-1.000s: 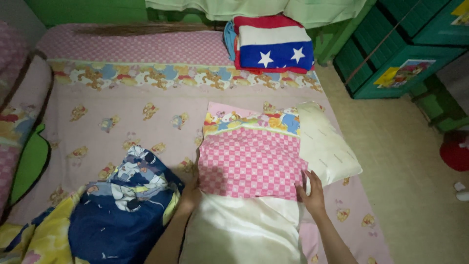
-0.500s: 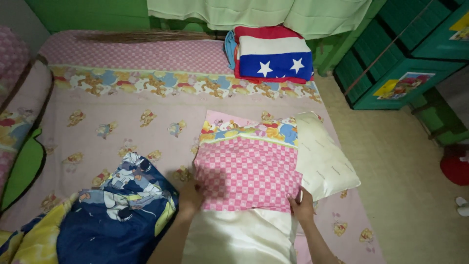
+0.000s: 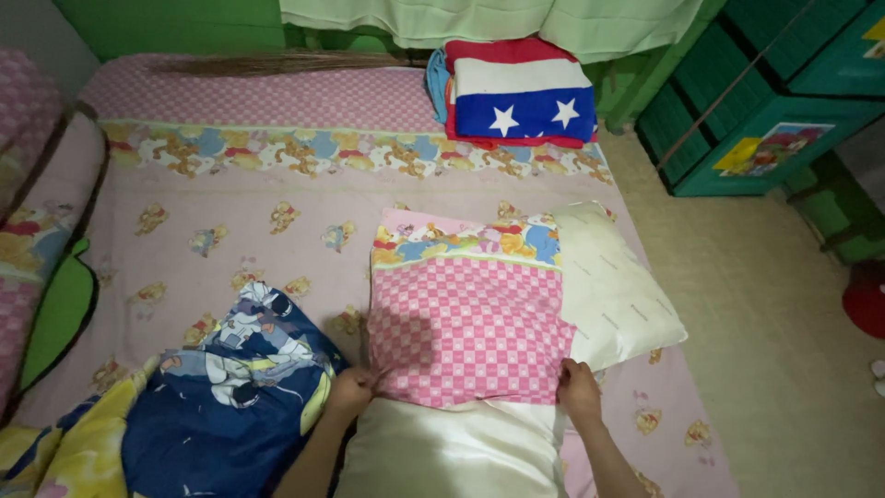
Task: The person sits on a bed and places a white pillow into a pink and white checkered pillowcase. They fold the case over the pillow, tuck the edges, and smooth the surface to complete the task.
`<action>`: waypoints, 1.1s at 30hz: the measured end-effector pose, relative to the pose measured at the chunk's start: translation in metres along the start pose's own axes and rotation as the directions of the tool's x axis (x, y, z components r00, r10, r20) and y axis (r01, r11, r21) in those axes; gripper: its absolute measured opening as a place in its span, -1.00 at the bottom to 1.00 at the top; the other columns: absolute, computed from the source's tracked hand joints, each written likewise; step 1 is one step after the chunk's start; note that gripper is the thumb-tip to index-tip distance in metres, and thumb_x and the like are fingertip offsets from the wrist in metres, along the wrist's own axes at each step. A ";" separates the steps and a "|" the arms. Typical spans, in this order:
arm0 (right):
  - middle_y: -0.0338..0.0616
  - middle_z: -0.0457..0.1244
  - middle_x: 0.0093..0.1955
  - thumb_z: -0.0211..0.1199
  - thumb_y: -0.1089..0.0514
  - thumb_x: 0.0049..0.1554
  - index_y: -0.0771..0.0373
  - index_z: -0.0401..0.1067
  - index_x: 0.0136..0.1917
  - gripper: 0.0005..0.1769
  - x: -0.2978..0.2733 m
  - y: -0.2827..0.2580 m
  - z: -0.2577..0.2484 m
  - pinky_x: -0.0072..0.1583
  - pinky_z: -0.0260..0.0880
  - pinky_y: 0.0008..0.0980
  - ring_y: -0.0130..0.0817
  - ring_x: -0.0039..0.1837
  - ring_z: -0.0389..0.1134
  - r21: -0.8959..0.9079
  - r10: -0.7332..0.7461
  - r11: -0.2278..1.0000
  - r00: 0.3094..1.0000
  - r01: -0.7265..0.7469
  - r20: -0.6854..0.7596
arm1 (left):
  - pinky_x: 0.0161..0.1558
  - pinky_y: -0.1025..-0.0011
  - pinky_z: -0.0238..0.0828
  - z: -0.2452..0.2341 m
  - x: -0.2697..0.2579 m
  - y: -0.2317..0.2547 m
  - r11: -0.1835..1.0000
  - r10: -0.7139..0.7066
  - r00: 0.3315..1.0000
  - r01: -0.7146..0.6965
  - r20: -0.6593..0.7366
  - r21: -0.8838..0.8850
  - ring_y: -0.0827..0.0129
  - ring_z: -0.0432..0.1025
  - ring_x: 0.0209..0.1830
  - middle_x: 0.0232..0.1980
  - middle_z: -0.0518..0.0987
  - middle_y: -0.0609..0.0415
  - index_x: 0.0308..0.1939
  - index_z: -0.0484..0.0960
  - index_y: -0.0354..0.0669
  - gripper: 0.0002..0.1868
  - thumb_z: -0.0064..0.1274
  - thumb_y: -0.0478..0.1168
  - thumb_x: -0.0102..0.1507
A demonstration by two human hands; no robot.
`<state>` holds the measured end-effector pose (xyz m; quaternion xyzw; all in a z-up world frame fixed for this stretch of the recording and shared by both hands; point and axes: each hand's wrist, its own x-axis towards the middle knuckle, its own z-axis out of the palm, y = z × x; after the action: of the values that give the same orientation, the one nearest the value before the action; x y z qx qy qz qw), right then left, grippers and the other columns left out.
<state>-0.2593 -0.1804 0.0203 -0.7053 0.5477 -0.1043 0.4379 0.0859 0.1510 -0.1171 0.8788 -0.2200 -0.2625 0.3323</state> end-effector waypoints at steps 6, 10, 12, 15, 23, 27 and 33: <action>-0.16 0.29 -0.09 0.20 0.37 0.06 0.18 0.53 0.11 -0.65 -0.028 0.022 -0.006 0.06 0.41 -0.35 -0.29 -0.11 0.32 -0.459 -0.160 0.881 0.986 0.116 -0.057 | -0.30 0.40 0.45 -0.014 -0.007 0.013 0.996 -0.080 0.996 0.082 0.042 -0.039 0.27 0.52 -0.45 -0.40 0.72 0.06 -0.35 0.78 -0.17 -0.54 0.30 0.18 0.11; -0.16 0.27 -0.16 0.17 0.43 -0.01 0.25 0.49 -0.05 -0.74 -0.054 0.019 -0.008 -0.04 0.40 -0.33 -0.29 -0.14 0.28 -0.320 -0.257 0.920 0.965 0.227 -0.054 | -0.14 0.36 0.49 0.004 0.000 -0.019 0.994 -0.095 0.995 0.096 0.031 -0.053 0.19 0.58 -0.26 -0.24 0.75 0.06 -0.23 0.77 -0.10 -0.67 0.27 0.05 0.11; -0.17 0.27 -0.17 0.16 0.42 0.00 0.25 0.48 -0.08 -0.77 -0.061 0.028 -0.006 -0.05 0.40 -0.33 -0.29 -0.14 0.27 -0.334 -0.294 0.906 0.954 0.259 -0.058 | -0.10 0.37 0.49 0.011 0.000 -0.029 0.989 -0.128 0.991 0.131 0.043 -0.075 0.21 0.58 -0.22 -0.21 0.75 0.09 -0.23 0.76 -0.05 -0.76 0.25 -0.05 0.11; -0.17 0.30 -0.10 0.26 0.32 -0.01 0.16 0.46 0.03 -0.70 -0.068 0.056 0.001 0.12 0.36 -0.27 -0.16 0.00 0.28 -0.484 -0.394 0.820 0.915 0.306 -0.089 | -0.16 0.31 0.51 0.013 -0.005 -0.028 0.996 -0.086 0.995 0.084 -0.048 -0.031 0.17 0.58 -0.26 -0.25 0.75 0.11 -0.30 0.79 0.02 -0.83 0.25 -0.06 0.09; -0.21 0.29 -0.04 0.42 0.18 -0.15 0.08 0.46 0.13 -0.48 -0.112 0.131 0.018 0.12 0.35 -0.27 -0.14 0.04 0.27 -0.506 -0.335 0.817 0.942 0.278 -0.023 | -0.26 0.38 0.46 0.036 0.003 -0.046 0.994 0.014 0.998 -0.022 -0.069 -0.110 0.25 0.51 -0.44 -0.39 0.70 0.07 -0.30 0.76 -0.12 -0.71 0.35 -0.02 0.05; -0.26 0.24 0.22 0.49 0.14 -0.13 0.06 0.39 0.32 -0.28 -0.087 0.138 0.013 0.29 0.33 -0.31 -0.18 0.24 0.22 -0.525 -0.144 0.839 0.989 0.141 0.035 | -0.26 0.42 0.45 0.021 -0.011 -0.024 0.987 -0.058 0.998 0.062 0.031 -0.148 0.32 0.45 -0.45 -0.42 0.67 0.09 -0.32 0.74 -0.18 -0.64 0.28 0.07 0.19; -0.12 0.36 -0.02 0.14 0.42 0.01 0.31 0.45 0.06 -0.67 -0.034 0.135 0.024 0.05 0.36 -0.35 -0.28 -0.02 0.33 0.020 -0.441 0.894 0.887 0.448 -0.137 | -0.09 0.39 0.53 0.012 -0.022 -0.052 0.991 -0.087 0.978 0.066 0.188 0.115 0.25 0.58 -0.25 -0.29 0.73 0.12 -0.30 0.79 0.00 -0.70 0.34 0.07 0.05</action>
<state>-0.3489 -0.1415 -0.0816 -0.7922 0.3960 -0.2612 0.3838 0.0725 0.1930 -0.1542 0.8738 -0.2309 -0.3468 0.2507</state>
